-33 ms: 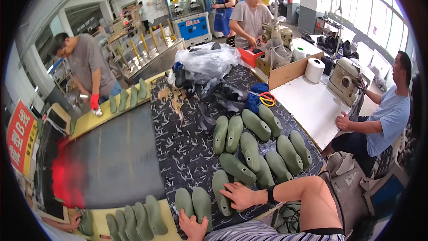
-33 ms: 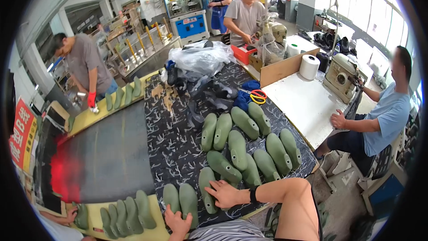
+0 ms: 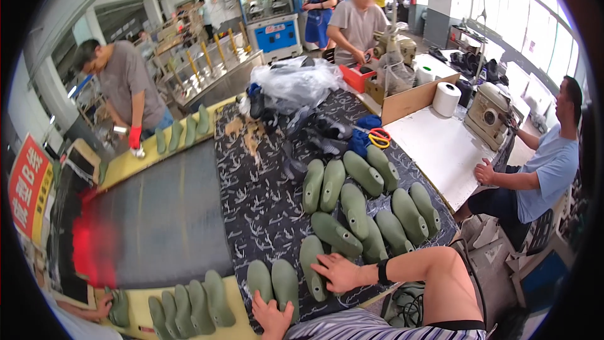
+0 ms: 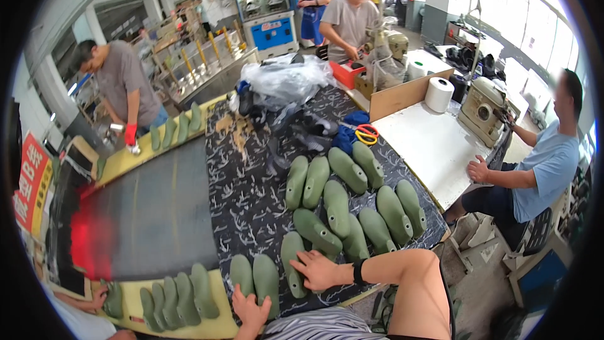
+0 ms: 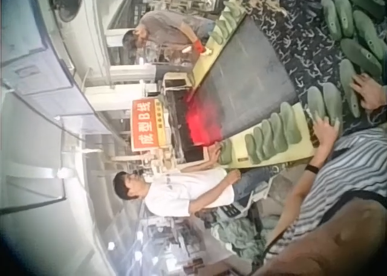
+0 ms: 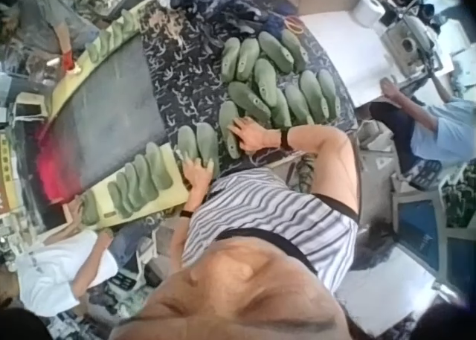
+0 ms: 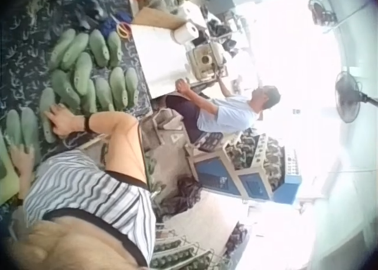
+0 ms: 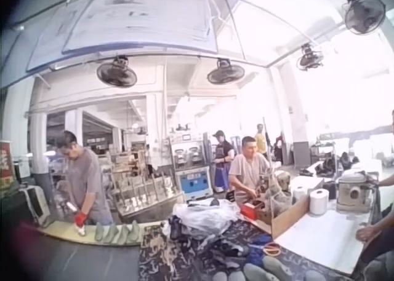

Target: Sorting and arranging green plastic shoe lasts on a conveyor belt and factory assembly table.

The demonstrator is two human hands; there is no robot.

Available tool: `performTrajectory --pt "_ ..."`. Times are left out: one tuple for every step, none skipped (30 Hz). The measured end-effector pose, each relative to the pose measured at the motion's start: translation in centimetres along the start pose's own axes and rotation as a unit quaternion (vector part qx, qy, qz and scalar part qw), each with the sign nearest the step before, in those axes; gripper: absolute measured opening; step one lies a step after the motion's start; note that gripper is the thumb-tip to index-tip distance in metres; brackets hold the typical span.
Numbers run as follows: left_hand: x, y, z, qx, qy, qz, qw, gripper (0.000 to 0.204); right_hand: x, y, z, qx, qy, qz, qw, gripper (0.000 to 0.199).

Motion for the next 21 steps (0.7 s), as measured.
performTrajectory --pt "-0.3 -0.2 0.0 -0.005 -0.025 -0.018 1.000 0.045 -0.2 -0.6 -0.5 0.003 -0.009 0.004 1.000 0.075" --pt "-0.3 -0.4 0.5 -0.009 -0.041 -0.034 0.999 0.050 0.0 -0.5 -0.1 0.000 0.001 -0.005 1.000 0.073" --pt "-0.2 -0.5 0.6 0.001 -0.037 -0.034 0.999 0.050 0.2 -0.5 0.2 -0.003 0.011 -0.012 1.000 0.071" --pt "-0.3 -0.3 0.5 0.009 -0.049 -0.042 0.998 0.050 0.2 -0.5 0.6 0.005 0.006 -0.011 1.000 0.071" --pt "-0.3 -0.1 0.5 0.010 -0.066 -0.052 0.996 0.051 0.3 -0.6 0.6 0.003 0.005 -0.015 1.000 0.071" --pt "0.0 -0.1 0.6 0.015 -0.079 -0.059 0.995 0.052 0.4 -0.6 0.6 0.000 0.004 -0.018 1.000 0.070" --pt "0.1 -0.3 0.8 0.015 -0.083 -0.060 0.995 0.052 0.5 -0.6 0.6 -0.005 0.004 -0.022 1.000 0.070" --pt "0.1 -0.5 0.8 0.007 -0.082 -0.051 0.995 0.053 0.3 -0.7 0.5 -0.012 -0.001 -0.019 1.000 0.071" --pt "0.2 -0.4 0.8 -0.002 -0.081 -0.042 0.996 0.053 0.1 -0.6 0.5 -0.020 -0.002 -0.019 1.000 0.071" --pt "0.3 -0.3 0.6 -0.001 -0.084 -0.048 0.995 0.052 -0.1 -0.5 0.4 -0.020 0.001 -0.008 1.000 0.072" --pt "0.2 -0.3 0.7 -0.009 -0.083 -0.050 0.995 0.052 0.1 -0.3 0.8 -0.016 0.008 -0.003 1.000 0.073" --pt "-0.1 -0.6 0.5 -0.011 -0.074 -0.038 0.996 0.051 0.1 -0.3 0.8 -0.017 0.003 -0.004 1.000 0.074" --pt "-0.3 -0.7 0.4 -0.013 -0.066 -0.026 0.997 0.049 0.1 -0.3 0.6 -0.022 0.007 -0.009 1.000 0.074" --pt "-0.3 -0.4 0.2 -0.011 -0.063 -0.031 0.997 0.047 0.1 -0.3 0.4 -0.024 0.003 -0.007 1.000 0.074" --pt "-0.2 -0.4 0.2 -0.016 -0.059 -0.034 0.998 0.047 0.0 -0.3 0.2 -0.027 -0.001 -0.005 1.000 0.074" --pt "-0.2 -0.4 0.4 -0.017 -0.063 -0.037 0.997 0.047 0.0 -0.3 0.1 -0.026 0.005 -0.007 1.000 0.075" --pt "-0.3 -0.5 0.4 -0.016 -0.064 -0.040 0.997 0.047 0.1 -0.4 0.2 -0.024 0.008 -0.014 1.000 0.075" --pt "-0.5 -0.8 0.4 -0.020 -0.053 -0.029 0.998 0.047 0.2 -0.6 0.3 -0.020 0.012 -0.008 1.000 0.074" --pt "-0.5 -0.9 0.2 -0.023 -0.046 -0.033 0.998 0.047 0.2 -0.7 0.4 -0.016 0.016 -0.002 1.000 0.072" --pt "-0.3 -0.7 0.1 -0.017 -0.053 -0.029 0.998 0.049 0.0 -0.6 0.4 -0.014 0.019 -0.001 1.000 0.072" --pt "0.1 -0.5 0.2 -0.012 -0.059 -0.025 0.998 0.051 -0.1 -0.5 0.3 -0.017 0.015 0.002 1.000 0.073"
Point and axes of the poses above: each hand's wrist, its own z-axis towards the middle knuckle, its own x-axis out of the back of the hand, y = z × x, the point moved 6 cm from there along z, towards the middle knuckle, and after that the axes turned 11 degrees about x, right-handed, at the moved point
